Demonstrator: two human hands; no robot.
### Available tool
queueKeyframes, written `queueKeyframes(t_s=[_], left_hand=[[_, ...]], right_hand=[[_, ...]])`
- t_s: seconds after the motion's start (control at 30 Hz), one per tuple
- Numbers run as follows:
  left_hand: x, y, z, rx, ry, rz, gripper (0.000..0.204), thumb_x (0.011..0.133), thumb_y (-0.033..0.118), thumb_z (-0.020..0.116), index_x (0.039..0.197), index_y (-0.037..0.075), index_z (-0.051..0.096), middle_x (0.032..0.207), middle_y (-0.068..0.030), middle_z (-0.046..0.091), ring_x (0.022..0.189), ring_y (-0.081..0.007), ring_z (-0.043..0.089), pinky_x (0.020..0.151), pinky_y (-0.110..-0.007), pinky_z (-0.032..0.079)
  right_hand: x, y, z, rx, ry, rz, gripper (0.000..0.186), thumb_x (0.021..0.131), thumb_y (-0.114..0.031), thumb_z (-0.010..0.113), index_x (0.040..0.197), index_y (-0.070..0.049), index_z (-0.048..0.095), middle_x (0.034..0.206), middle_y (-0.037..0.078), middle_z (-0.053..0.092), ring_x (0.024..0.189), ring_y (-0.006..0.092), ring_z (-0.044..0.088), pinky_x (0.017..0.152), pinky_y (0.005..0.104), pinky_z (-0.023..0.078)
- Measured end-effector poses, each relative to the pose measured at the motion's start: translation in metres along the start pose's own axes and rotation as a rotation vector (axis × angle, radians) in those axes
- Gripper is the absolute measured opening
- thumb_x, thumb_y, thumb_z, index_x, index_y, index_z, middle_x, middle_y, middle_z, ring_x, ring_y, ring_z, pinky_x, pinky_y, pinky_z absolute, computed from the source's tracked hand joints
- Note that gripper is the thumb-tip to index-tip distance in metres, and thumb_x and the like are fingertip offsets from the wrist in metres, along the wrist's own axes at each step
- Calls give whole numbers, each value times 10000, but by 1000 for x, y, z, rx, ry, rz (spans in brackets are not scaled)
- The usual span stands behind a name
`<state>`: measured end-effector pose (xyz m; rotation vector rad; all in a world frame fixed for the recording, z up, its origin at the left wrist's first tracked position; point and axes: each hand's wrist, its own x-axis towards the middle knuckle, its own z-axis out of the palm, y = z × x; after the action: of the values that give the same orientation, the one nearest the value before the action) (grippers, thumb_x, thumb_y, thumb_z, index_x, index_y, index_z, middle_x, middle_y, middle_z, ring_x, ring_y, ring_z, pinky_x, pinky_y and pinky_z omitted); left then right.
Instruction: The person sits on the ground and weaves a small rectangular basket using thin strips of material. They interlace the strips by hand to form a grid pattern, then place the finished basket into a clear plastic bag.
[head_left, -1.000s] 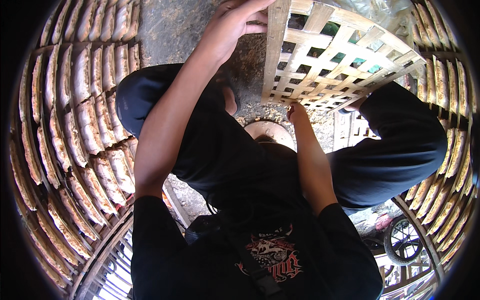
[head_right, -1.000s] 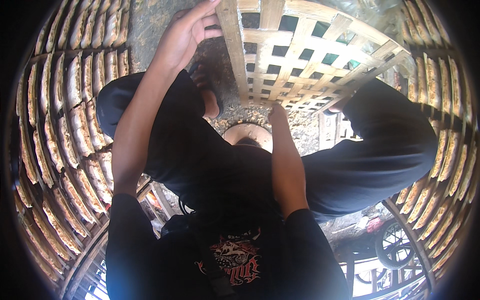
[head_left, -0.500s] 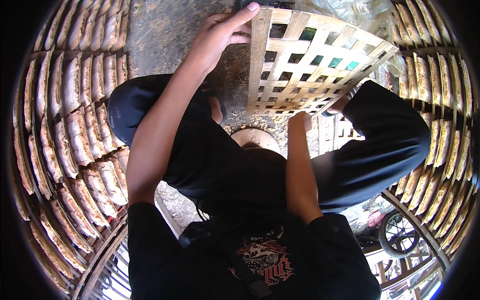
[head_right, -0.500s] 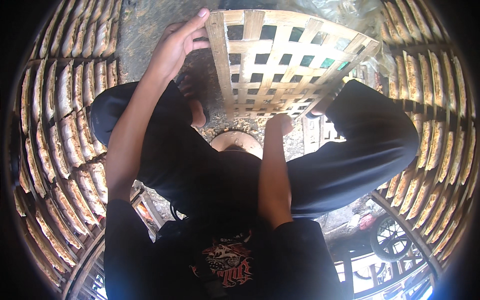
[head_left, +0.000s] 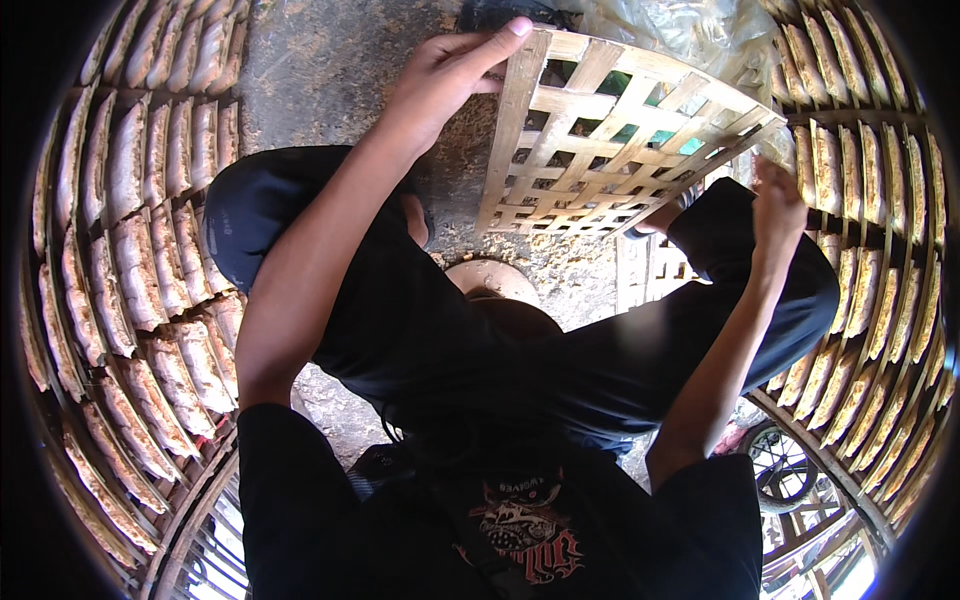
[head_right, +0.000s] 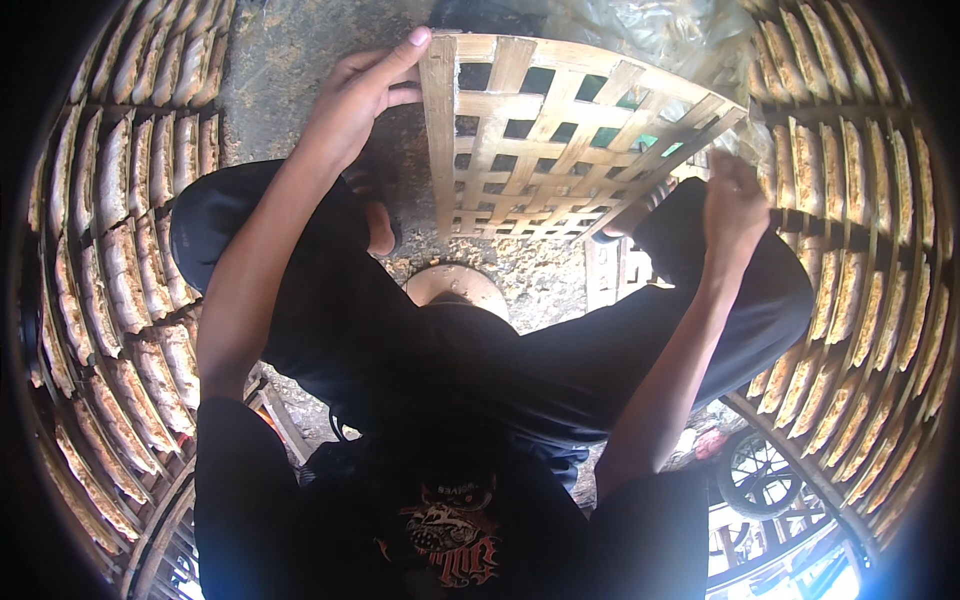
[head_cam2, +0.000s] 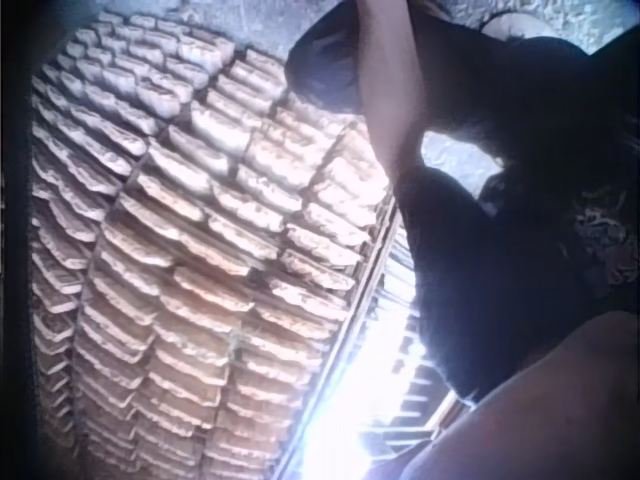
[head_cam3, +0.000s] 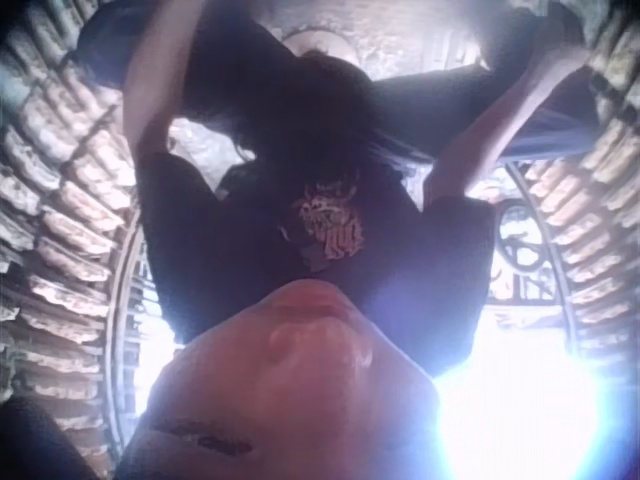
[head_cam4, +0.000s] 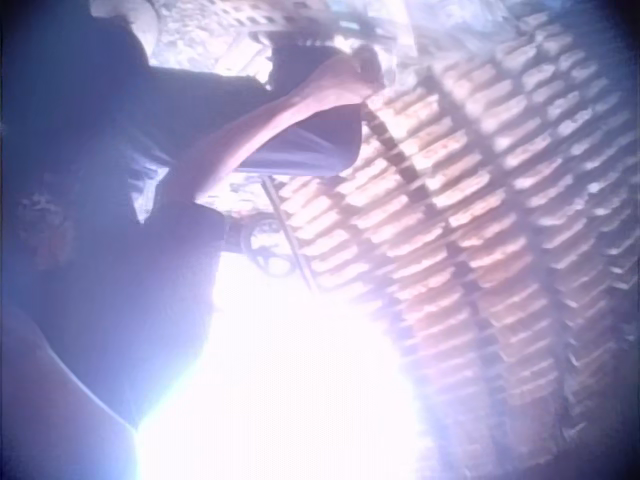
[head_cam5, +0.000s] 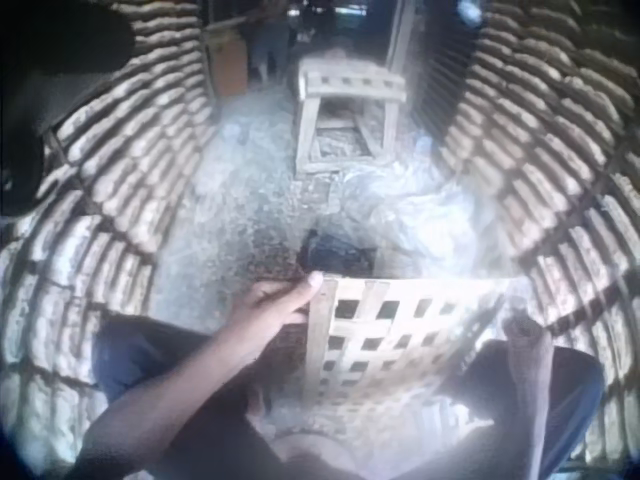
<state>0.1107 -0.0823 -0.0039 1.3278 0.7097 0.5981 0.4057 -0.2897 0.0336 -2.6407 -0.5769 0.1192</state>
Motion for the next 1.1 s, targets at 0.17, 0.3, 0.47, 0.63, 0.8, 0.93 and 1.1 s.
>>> queueKeyframes(t_s=[0.17, 0.3, 0.47, 0.63, 0.8, 0.93, 1.1], left_hand=[[-3, 5, 9, 132, -23, 15, 479, 906, 403, 727, 1179, 11, 706, 1133, -106, 715, 1079, -169, 650, 948, -338, 502], [-2, 0, 9, 46, -109, 52, 398, 909, 284, 743, 1202, 19, 699, 1122, -86, 723, 1039, -142, 660, 955, -283, 493], [1, -2, 10, 59, -91, 39, 425, 897, 295, 754, 1214, 18, 692, 1115, -84, 726, 1018, -145, 667, 953, -285, 495], [0, 0, 11, 79, -114, 34, 424, 896, 297, 754, 1220, 31, 693, 1111, -84, 727, 1009, -152, 672, 945, -301, 504], [2, -6, 6, 96, -108, 49, 431, 897, 312, 751, 1218, 31, 694, 1105, -86, 728, 1013, -152, 670, 948, -309, 503], [1, -5, 5, 69, -125, 41, 438, 894, 321, 753, 1214, 27, 696, 1102, -87, 728, 1029, -155, 666, 964, -311, 492], [1, -3, 6, 68, -107, 48, 437, 888, 323, 758, 1204, 27, 702, 1089, -84, 731, 1025, -155, 667, 953, -309, 493]], right_hand=[[-28, 51, 46, 11, -193, 32, 495, 861, -406, 713, 1181, -29, 689, 1067, 195, 724, 1037, 343, 688, 932, 402, 511], [-21, 71, 97, -119, -58, -37, 660, 853, -361, 719, 1302, 86, 534, 1173, 310, 646, 1109, 401, 646, 955, 423, 502], [-13, 80, 117, 72, -29, -100, 585, 841, -286, 735, 1281, 61, 566, 1139, 241, 683, 1069, 357, 671, 927, 398, 513], [-9, 79, 125, 87, 80, -121, 495, 849, -205, 699, 1242, 68, 575, 1100, 230, 697, 1019, 353, 687, 884, 396, 529], [2, 83, 130, 98, 106, -206, 399, 846, -187, 687, 1138, 80, 633, 1047, 253, 700, 961, 373, 696, 860, 418, 535], [5, 88, 135, 66, 34, -165, 390, 824, -192, 696, 1119, 58, 648, 1022, 258, 701, 922, 376, 699, 838, 416, 530], [18, 101, 136, 107, -22, -100, 370, 807, -266, 742, 1041, 17, 694, 1007, 181, 727, 944, 351, 689, 874, 393, 508]])
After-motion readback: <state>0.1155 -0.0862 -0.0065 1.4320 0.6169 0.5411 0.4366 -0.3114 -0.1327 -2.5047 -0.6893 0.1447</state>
